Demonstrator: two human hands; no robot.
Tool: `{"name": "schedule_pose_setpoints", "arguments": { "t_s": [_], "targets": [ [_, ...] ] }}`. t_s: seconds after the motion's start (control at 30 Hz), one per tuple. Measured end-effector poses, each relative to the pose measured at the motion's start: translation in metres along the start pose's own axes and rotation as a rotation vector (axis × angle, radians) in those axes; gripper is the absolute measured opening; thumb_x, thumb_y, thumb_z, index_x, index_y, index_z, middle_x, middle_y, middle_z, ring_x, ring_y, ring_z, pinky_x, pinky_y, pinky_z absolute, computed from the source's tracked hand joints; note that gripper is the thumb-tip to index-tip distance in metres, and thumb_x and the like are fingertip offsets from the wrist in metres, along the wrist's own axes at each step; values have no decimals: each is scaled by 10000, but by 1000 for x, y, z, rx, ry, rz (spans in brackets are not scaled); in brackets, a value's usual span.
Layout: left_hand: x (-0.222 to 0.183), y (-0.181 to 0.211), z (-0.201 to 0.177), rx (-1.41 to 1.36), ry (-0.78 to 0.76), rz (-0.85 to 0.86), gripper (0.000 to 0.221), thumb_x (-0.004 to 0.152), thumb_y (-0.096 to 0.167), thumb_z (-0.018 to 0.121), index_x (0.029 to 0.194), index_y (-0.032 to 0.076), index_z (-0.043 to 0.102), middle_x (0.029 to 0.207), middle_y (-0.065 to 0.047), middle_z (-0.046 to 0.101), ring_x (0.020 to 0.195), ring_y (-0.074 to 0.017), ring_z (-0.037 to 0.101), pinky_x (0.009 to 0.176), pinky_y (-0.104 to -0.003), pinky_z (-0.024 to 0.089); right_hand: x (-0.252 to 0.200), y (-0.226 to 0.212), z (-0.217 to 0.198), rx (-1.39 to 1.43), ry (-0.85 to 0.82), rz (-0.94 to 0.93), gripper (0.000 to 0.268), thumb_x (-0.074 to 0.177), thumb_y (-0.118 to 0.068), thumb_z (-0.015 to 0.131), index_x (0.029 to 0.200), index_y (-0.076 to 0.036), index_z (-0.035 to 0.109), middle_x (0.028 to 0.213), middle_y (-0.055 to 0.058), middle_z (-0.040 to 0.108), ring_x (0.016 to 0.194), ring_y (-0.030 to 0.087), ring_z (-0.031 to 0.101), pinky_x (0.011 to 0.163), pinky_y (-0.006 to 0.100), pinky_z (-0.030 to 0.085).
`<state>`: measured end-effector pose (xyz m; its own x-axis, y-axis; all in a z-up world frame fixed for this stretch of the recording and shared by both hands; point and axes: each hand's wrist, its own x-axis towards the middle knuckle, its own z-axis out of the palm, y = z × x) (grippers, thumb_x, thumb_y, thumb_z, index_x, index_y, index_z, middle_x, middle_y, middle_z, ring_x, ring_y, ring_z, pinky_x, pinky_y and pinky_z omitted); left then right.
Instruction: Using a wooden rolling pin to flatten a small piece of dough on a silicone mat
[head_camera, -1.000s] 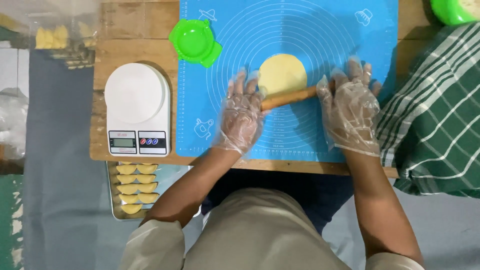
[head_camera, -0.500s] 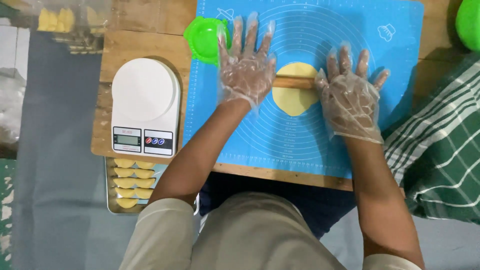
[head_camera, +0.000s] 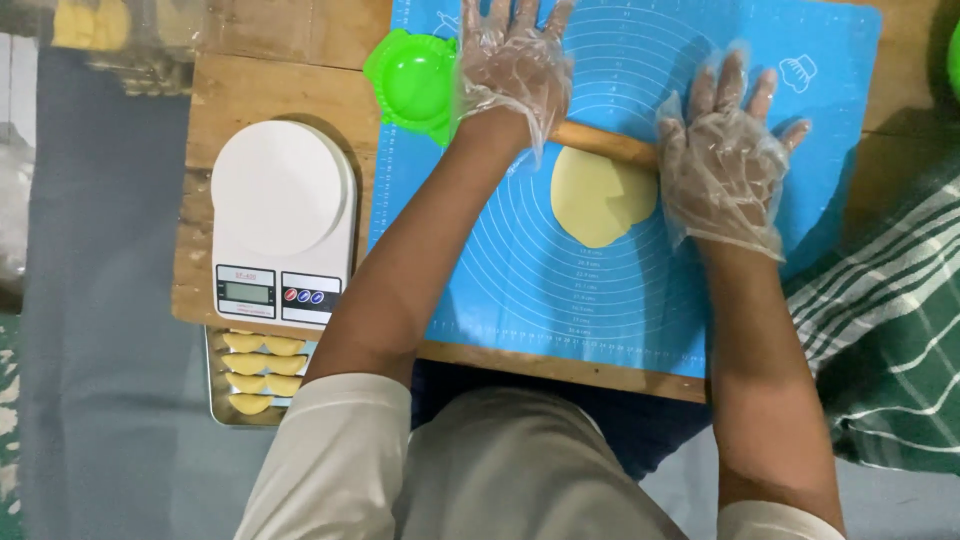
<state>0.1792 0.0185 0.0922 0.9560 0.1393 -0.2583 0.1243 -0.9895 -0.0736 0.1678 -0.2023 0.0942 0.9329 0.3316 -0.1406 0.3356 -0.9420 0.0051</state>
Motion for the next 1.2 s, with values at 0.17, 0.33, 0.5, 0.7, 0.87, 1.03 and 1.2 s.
{"name": "schedule_pose_setpoints", "arguments": {
  "t_s": [0.17,0.33,0.5,0.7,0.87,1.03,1.2],
  "targets": [
    [26,-1,10,-59,50,-12,589,1064,501,286,1614,289,285,1677,-40,278,1547,-309,185,1220,-566,87,13,2,-6,91,-2,4,670,1128,-408,385,1684,-77,210,1709,170,116,1522,490,163,1083,828,226],
    [55,1,33,-28,203,-27,514,1041,555,298,1309,242,605,1315,-64,643,1287,-349,534,1029,-533,340,28,6,-8,160,-28,31,685,1119,-427,404,1688,-84,235,1707,150,93,1525,483,116,1103,829,174],
    [79,3,54,-150,410,-58,428,1017,559,411,951,267,717,927,3,722,931,-285,664,799,-467,456,39,9,-11,172,-36,44,689,1129,-447,417,1680,-96,200,1704,179,113,1519,510,124,1118,814,158],
    [76,-2,60,-124,613,173,198,866,128,540,924,308,597,798,49,612,764,-242,587,675,-423,444,49,14,-8,193,-17,44,665,1126,-421,449,1670,-77,283,1690,178,145,1501,494,112,1094,833,148],
    [19,-24,38,-140,397,524,542,1093,539,355,1124,190,768,1529,-98,528,1467,-378,265,1182,-649,101,48,19,0,212,46,25,637,1126,-407,443,1646,-61,315,1678,203,226,1486,514,167,1073,835,154],
    [-2,-31,52,44,338,567,574,1061,592,496,1276,114,729,1643,-107,430,1551,-379,145,1229,-643,26,46,25,17,248,148,51,596,1138,-366,445,1644,-62,357,1668,183,244,1489,478,214,1093,793,172],
    [-56,-10,32,156,261,480,518,1112,374,304,1369,67,633,1667,-163,361,1546,-476,83,1249,-640,8,11,21,7,310,117,18,632,1142,-368,372,1680,-47,292,1706,139,133,1543,425,142,1152,741,174]
  ]
}}
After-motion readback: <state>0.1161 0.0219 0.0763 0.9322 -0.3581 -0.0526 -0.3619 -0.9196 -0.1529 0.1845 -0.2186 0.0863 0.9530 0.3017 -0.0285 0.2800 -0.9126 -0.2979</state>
